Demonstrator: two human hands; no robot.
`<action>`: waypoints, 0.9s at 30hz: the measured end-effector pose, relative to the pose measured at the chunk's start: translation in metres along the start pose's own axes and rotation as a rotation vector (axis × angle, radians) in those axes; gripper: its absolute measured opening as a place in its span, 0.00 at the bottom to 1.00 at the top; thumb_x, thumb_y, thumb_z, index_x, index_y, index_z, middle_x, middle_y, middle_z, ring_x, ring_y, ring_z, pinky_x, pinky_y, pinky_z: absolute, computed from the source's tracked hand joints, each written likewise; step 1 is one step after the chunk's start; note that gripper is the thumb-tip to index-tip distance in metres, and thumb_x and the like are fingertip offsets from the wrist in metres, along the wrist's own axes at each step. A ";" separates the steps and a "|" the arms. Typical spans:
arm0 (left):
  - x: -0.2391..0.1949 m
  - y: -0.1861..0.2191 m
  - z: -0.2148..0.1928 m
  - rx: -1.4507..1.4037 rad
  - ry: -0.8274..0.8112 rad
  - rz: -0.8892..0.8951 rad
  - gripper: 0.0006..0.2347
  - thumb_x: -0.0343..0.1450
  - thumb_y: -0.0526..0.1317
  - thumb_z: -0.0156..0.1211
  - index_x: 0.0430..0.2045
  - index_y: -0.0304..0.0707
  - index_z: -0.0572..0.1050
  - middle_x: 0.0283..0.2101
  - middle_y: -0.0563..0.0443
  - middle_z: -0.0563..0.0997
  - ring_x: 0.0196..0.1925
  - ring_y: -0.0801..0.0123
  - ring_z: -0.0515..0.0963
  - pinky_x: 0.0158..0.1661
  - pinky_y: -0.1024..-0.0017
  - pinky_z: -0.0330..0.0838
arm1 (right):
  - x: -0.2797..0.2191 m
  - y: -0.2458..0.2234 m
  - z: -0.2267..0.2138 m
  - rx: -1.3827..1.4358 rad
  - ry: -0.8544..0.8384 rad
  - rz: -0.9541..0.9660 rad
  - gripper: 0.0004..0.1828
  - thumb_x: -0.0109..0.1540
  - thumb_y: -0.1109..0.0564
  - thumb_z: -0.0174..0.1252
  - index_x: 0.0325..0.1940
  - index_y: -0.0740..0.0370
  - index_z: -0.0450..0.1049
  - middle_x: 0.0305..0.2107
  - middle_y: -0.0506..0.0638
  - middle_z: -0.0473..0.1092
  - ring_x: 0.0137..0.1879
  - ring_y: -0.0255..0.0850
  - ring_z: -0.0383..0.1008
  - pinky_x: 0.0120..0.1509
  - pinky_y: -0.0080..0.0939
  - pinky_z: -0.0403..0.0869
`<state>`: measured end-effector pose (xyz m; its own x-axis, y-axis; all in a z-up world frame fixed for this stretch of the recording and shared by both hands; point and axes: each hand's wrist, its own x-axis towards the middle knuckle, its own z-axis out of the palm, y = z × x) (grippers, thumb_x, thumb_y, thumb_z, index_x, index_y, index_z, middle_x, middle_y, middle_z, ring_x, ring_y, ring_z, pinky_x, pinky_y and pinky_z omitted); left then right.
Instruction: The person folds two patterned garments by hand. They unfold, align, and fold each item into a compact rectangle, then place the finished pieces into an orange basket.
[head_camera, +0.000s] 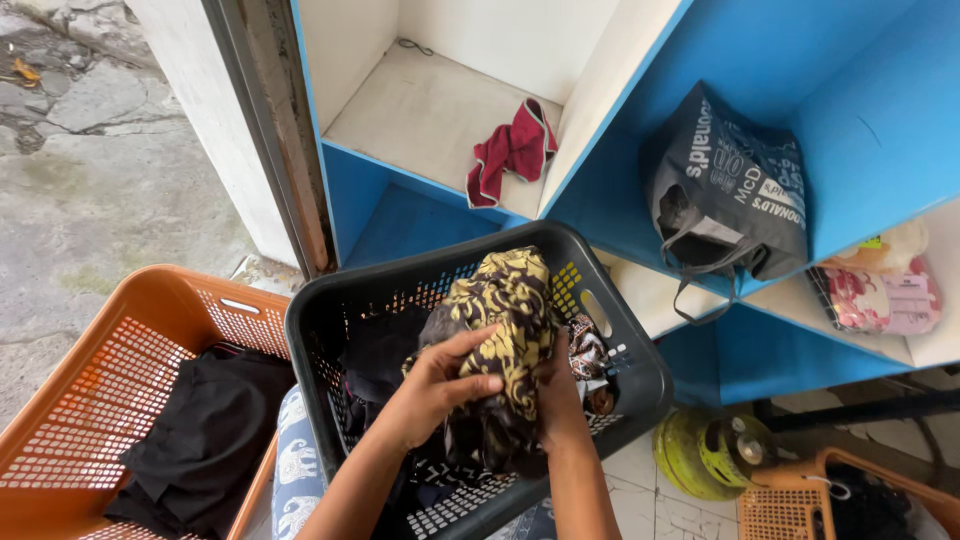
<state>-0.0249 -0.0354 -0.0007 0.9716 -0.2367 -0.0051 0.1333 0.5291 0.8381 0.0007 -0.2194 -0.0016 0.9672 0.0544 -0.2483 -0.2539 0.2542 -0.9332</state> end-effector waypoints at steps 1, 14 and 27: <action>0.000 0.002 0.002 -0.025 0.031 -0.001 0.25 0.65 0.25 0.67 0.59 0.33 0.74 0.52 0.44 0.82 0.49 0.68 0.80 0.52 0.71 0.77 | -0.003 0.000 -0.002 -0.003 -0.051 -0.044 0.41 0.51 0.69 0.61 0.67 0.52 0.60 0.50 0.52 0.74 0.51 0.40 0.77 0.51 0.42 0.76; -0.005 0.074 -0.167 -0.067 0.458 0.610 0.09 0.79 0.27 0.59 0.52 0.29 0.69 0.50 0.47 0.73 0.55 0.65 0.76 0.64 0.63 0.72 | -0.002 -0.077 -0.143 -0.168 0.339 -0.642 0.16 0.64 0.67 0.66 0.53 0.59 0.71 0.41 0.47 0.74 0.45 0.33 0.73 0.47 0.31 0.69; 0.009 -0.035 0.008 0.854 0.185 -0.030 0.12 0.73 0.47 0.58 0.44 0.43 0.81 0.39 0.60 0.84 0.37 0.75 0.81 0.43 0.72 0.75 | -0.030 -0.118 -0.033 0.504 -0.178 -0.730 0.42 0.59 0.60 0.67 0.76 0.51 0.58 0.66 0.58 0.65 0.72 0.52 0.67 0.77 0.56 0.70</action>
<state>-0.0224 -0.0622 -0.0260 0.9960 -0.0655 -0.0599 0.0389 -0.2843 0.9579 0.0016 -0.2826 0.1075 0.8837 -0.1480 0.4440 0.4185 0.6745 -0.6082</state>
